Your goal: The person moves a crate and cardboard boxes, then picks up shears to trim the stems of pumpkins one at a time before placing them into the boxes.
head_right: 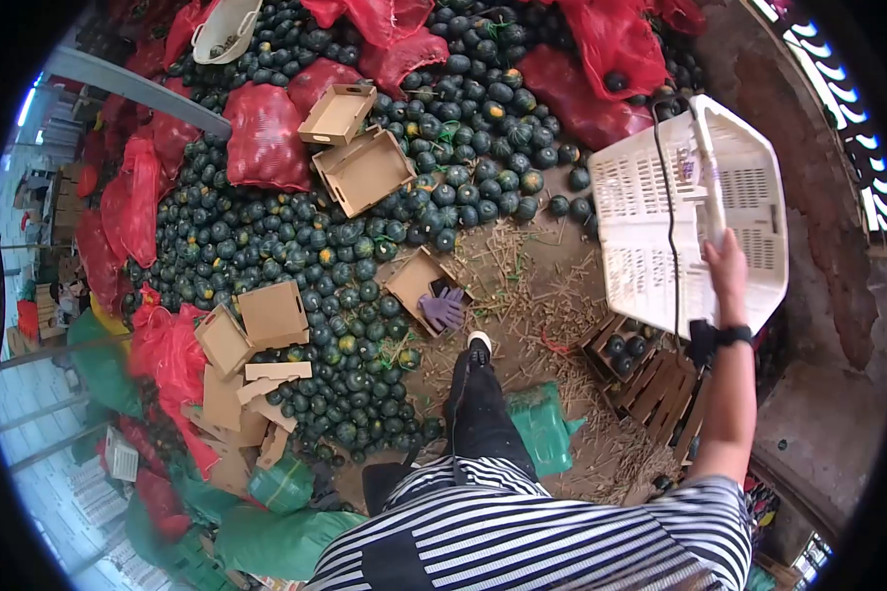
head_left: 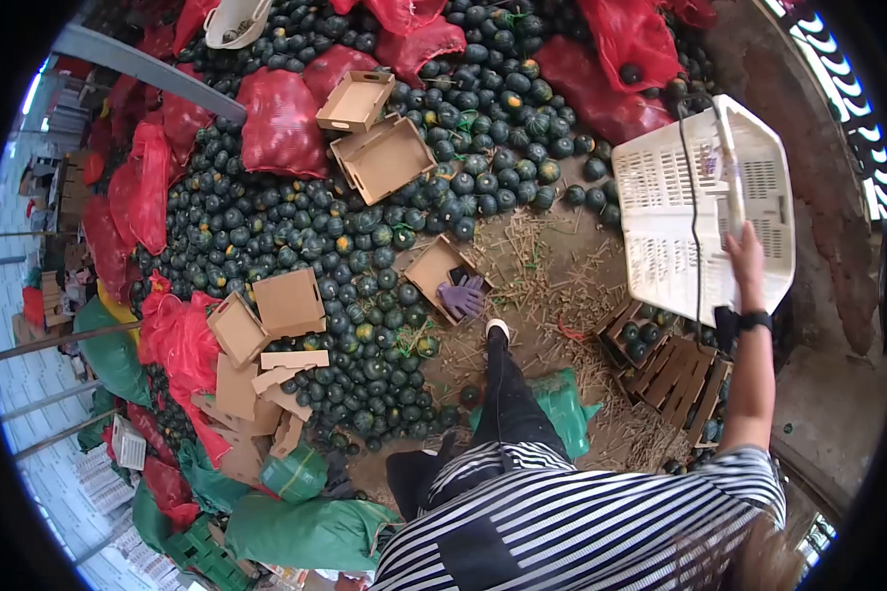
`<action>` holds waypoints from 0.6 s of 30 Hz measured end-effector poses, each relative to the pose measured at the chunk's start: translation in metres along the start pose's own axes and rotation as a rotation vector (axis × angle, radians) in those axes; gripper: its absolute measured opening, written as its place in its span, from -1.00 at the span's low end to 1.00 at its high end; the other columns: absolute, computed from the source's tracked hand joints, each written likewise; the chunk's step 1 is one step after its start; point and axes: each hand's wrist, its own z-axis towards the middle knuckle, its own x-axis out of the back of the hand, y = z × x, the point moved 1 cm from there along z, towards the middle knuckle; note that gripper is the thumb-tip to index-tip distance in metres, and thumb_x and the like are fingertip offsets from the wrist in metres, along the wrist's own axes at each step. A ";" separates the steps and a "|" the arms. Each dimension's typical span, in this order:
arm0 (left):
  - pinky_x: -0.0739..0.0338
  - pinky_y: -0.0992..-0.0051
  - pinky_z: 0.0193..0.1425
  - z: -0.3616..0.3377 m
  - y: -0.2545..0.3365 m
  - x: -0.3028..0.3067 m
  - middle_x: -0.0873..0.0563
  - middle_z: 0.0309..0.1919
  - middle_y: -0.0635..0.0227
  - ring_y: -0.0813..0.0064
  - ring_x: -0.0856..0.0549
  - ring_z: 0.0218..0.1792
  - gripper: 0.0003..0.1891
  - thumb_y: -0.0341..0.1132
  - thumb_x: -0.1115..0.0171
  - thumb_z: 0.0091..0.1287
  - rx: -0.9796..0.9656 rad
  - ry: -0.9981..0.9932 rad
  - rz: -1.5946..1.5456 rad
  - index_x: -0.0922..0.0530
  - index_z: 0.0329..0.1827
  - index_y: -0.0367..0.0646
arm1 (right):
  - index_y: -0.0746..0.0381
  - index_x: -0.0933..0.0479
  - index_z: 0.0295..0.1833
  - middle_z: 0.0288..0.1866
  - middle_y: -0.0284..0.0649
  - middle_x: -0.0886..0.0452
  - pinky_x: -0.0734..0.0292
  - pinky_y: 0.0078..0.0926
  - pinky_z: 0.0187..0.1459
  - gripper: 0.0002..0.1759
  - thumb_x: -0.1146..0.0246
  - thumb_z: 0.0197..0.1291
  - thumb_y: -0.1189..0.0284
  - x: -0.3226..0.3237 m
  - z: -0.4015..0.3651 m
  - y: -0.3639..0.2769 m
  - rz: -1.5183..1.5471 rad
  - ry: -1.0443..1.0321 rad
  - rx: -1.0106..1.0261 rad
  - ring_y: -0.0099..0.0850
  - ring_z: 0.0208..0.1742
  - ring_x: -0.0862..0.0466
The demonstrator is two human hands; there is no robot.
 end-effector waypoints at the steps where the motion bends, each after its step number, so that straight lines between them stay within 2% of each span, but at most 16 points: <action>1: -0.49 0.44 -0.35 -0.008 0.001 0.000 -0.57 -0.48 0.38 0.46 -0.56 -0.43 -0.77 -0.32 -0.21 0.20 -0.055 -0.013 0.069 -0.49 -0.08 0.00 | 0.20 -0.42 0.03 -0.32 0.06 -0.63 -0.52 -0.10 -0.24 -0.65 -0.26 0.16 0.34 -0.036 0.001 0.026 -0.179 0.072 -0.045 0.00 -0.27 -0.65; 2: -0.49 0.43 -0.36 -0.013 0.006 0.001 -0.57 -0.48 0.38 0.46 -0.57 -0.43 -0.75 -0.32 -0.21 0.20 -0.143 -0.006 0.151 -0.49 -0.05 -0.01 | 0.13 -0.37 0.17 -0.20 0.14 -0.61 -0.50 -0.01 -0.14 -0.55 -0.24 0.17 0.32 -0.085 0.007 0.085 -0.261 0.033 -0.100 0.12 -0.15 -0.60; 3: -0.49 0.43 -0.37 -0.015 0.012 0.002 -0.58 -0.48 0.38 0.46 -0.57 -0.42 -0.73 -0.33 -0.22 0.20 -0.270 0.015 0.266 -0.50 -0.02 -0.01 | 0.08 -0.29 0.29 -0.12 0.12 -0.60 -0.52 -0.06 -0.05 -0.36 -0.31 0.09 0.24 -0.128 0.013 0.138 -0.339 -0.100 -0.234 0.06 -0.06 -0.60; 4: -0.49 0.42 -0.38 -0.013 0.013 0.003 -0.58 -0.48 0.37 0.46 -0.58 -0.41 -0.71 -0.33 -0.22 0.20 -0.456 0.073 0.422 -0.50 0.00 -0.01 | 0.02 -0.27 0.34 -0.06 0.06 -0.61 -0.51 -0.14 0.05 -0.22 -0.39 -0.03 0.18 -0.153 -0.011 0.136 -0.413 -0.111 -0.419 -0.03 0.02 -0.60; 5: -0.49 0.41 -0.39 -0.006 0.014 0.009 -0.58 -0.48 0.37 0.46 -0.58 -0.41 -0.69 -0.33 -0.22 0.20 -0.687 0.181 0.616 -0.51 0.03 -0.02 | 0.02 -0.28 0.35 0.01 0.03 -0.60 -0.49 -0.22 0.10 -0.15 -0.44 -0.12 0.17 -0.176 -0.021 0.109 -0.318 -0.195 -0.650 -0.14 0.08 -0.60; 6: -0.49 0.40 -0.40 0.004 0.018 0.013 -0.59 -0.48 0.37 0.45 -0.59 -0.40 -0.67 -0.33 -0.22 0.20 -0.977 0.368 0.824 -0.52 0.06 -0.02 | 0.10 -0.34 0.31 0.04 0.06 -0.60 -0.47 -0.27 0.15 -0.19 -0.42 -0.12 0.20 -0.196 -0.036 0.077 -0.098 -0.364 -0.596 -0.17 0.12 -0.59; 7: -0.45 0.43 -0.46 0.011 0.035 0.022 -0.54 -0.54 0.39 0.48 -0.56 -0.47 -0.78 -0.33 -0.22 0.21 -0.765 0.300 0.555 -0.49 -0.09 -0.04 | 0.21 -0.45 0.20 0.00 0.02 -0.63 -0.47 -0.30 0.15 -0.34 -0.39 -0.09 0.26 -0.233 -0.063 0.059 0.091 -0.260 -0.283 -0.16 0.09 -0.61; 8: -0.42 0.46 -0.53 0.019 0.055 0.025 -0.50 -0.61 0.40 0.51 -0.52 -0.55 -0.88 -0.33 -0.21 0.22 -0.634 0.295 0.277 -0.47 -0.23 -0.06 | 0.27 -0.54 0.08 0.00 -0.01 -0.64 -0.46 -0.33 0.16 -0.48 -0.34 -0.07 0.33 -0.225 -0.090 -0.006 0.364 -0.350 -0.232 -0.13 0.08 -0.61; 10: -0.35 0.53 -0.65 -0.004 0.149 0.040 -0.42 -0.73 0.44 0.56 -0.46 -0.69 -0.81 -0.33 -0.20 0.24 -0.550 0.303 -0.170 -0.43 -0.52 -0.10 | 0.14 -0.58 0.08 0.10 -0.03 -0.57 -0.40 -0.23 0.21 -0.52 -0.35 -0.06 0.35 -0.286 -0.148 -0.044 0.231 -0.538 0.168 -0.08 0.14 -0.51; 11: -0.20 0.56 -0.75 -0.037 0.213 0.043 -0.33 -0.77 0.50 0.61 -0.33 -0.79 -0.68 -0.28 -0.20 0.29 -0.409 0.362 -0.611 -0.29 -0.59 -0.03 | 0.09 -0.59 0.06 0.07 -0.05 -0.57 -0.37 -0.19 0.22 -0.55 -0.36 -0.04 0.32 -0.293 -0.185 -0.081 0.258 -0.603 0.238 -0.09 0.16 -0.48; 12: -0.14 0.56 -0.74 -0.035 0.243 0.046 -0.28 -0.77 0.53 0.64 -0.28 -0.78 -0.63 -0.18 -0.18 0.33 -0.152 0.364 -0.723 -0.27 -0.60 -0.01 | 0.12 -0.58 0.05 0.06 -0.04 -0.58 -0.41 -0.22 0.18 -0.56 -0.37 -0.01 0.30 -0.299 -0.217 -0.117 0.362 -0.718 0.177 -0.11 0.11 -0.53; 13: -0.05 0.55 -0.76 -0.038 0.282 0.048 -0.20 -0.76 0.58 0.64 -0.18 -0.81 -0.60 -0.04 -0.05 0.42 -0.260 0.370 -0.740 -0.27 -0.58 0.03 | 0.16 -0.57 0.07 0.04 -0.01 -0.58 -0.45 -0.24 0.15 -0.55 -0.37 0.01 0.30 -0.290 -0.247 -0.159 0.566 -0.769 0.097 -0.13 0.05 -0.57; 14: -0.07 0.57 -0.75 -0.036 0.313 0.050 -0.23 -0.76 0.61 0.69 -0.19 -0.79 -0.59 -0.04 -0.10 0.39 -0.282 0.298 -0.975 -0.26 -0.60 0.03 | 0.20 -0.55 0.07 0.01 0.00 -0.59 -0.47 -0.25 0.13 -0.56 -0.35 0.04 0.34 -0.248 -0.267 -0.216 0.655 -0.835 0.034 -0.14 0.01 -0.61; 16: -0.06 0.61 -0.75 -0.044 0.382 0.047 -0.25 -0.72 0.66 0.76 -0.22 -0.77 -0.68 -0.12 -0.03 0.45 -0.321 0.044 -1.145 -0.27 -0.51 0.08 | 0.20 -0.42 0.23 0.20 0.04 -0.44 -0.30 -0.18 0.28 -0.47 -0.30 0.12 0.34 -0.212 -0.308 -0.288 0.845 -0.780 0.483 -0.06 0.27 -0.41; 17: -0.20 0.69 -0.65 -0.047 0.415 0.041 -0.42 -0.60 0.61 0.74 -0.38 -0.65 -0.90 -0.28 -0.10 0.41 -0.466 -0.026 -1.221 -0.52 -0.15 -0.06 | 0.18 -0.34 0.31 0.33 0.06 -0.29 -0.19 -0.14 0.35 -0.39 -0.28 0.14 0.27 -0.172 -0.322 -0.323 0.853 -0.856 0.604 0.03 0.36 -0.27; 18: -0.45 0.65 -0.42 -0.055 0.448 0.032 -0.57 -0.34 0.45 0.64 -0.55 -0.40 -0.77 -0.27 -0.09 0.41 -0.545 -0.099 -1.226 -0.47 0.07 -0.09 | 0.17 -0.32 0.32 0.37 0.07 -0.25 -0.15 -0.11 0.38 -0.36 -0.26 0.14 0.21 -0.135 -0.330 -0.354 0.940 -0.898 0.765 0.06 0.38 -0.24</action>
